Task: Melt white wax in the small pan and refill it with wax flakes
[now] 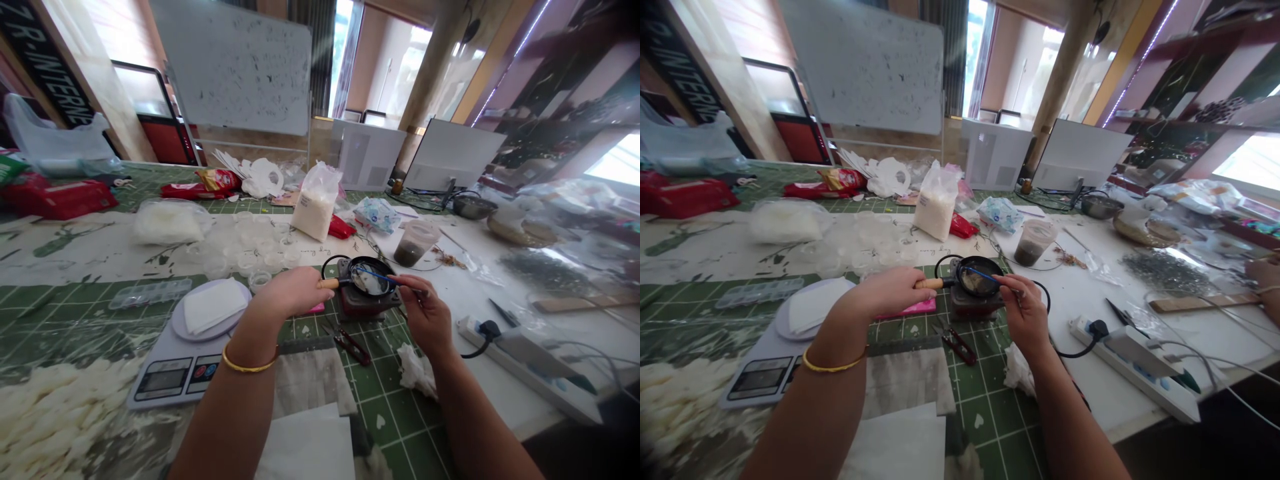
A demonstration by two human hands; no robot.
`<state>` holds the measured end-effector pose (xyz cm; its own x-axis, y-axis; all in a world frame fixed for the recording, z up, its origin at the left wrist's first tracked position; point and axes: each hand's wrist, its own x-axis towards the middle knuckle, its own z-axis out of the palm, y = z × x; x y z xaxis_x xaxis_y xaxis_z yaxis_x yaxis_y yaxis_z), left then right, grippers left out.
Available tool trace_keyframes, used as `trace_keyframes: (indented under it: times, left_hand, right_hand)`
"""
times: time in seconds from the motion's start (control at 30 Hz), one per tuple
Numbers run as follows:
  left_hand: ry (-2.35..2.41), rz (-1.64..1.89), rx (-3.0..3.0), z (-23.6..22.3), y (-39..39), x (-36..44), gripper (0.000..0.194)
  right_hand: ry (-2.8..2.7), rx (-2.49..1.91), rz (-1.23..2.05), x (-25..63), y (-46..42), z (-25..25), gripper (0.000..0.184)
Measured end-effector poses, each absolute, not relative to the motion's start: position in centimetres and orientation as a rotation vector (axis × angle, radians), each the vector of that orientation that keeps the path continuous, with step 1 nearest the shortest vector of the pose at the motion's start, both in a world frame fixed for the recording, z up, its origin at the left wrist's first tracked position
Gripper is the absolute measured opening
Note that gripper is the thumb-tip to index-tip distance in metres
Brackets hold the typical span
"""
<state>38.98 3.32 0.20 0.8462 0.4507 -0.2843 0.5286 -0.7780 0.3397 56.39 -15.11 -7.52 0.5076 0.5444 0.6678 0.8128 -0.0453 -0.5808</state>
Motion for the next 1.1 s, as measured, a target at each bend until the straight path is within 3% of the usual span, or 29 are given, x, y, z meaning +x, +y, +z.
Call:
trace_keyframes:
  times: [0.87, 1.1]
  left_hand:
    - [0.698, -0.241, 2.618, 0.25, 3.35, 38.87, 0.037]
    - [0.686, -0.239, 2.615, 0.29, 3.39, 38.81, 0.037]
  right_hand:
    - [-1.144, -1.737, -0.303, 56.41, -15.22, -7.26, 0.018]
    - [-0.832, -1.855, -0.379, 56.67, -15.45, -7.08, 0.022]
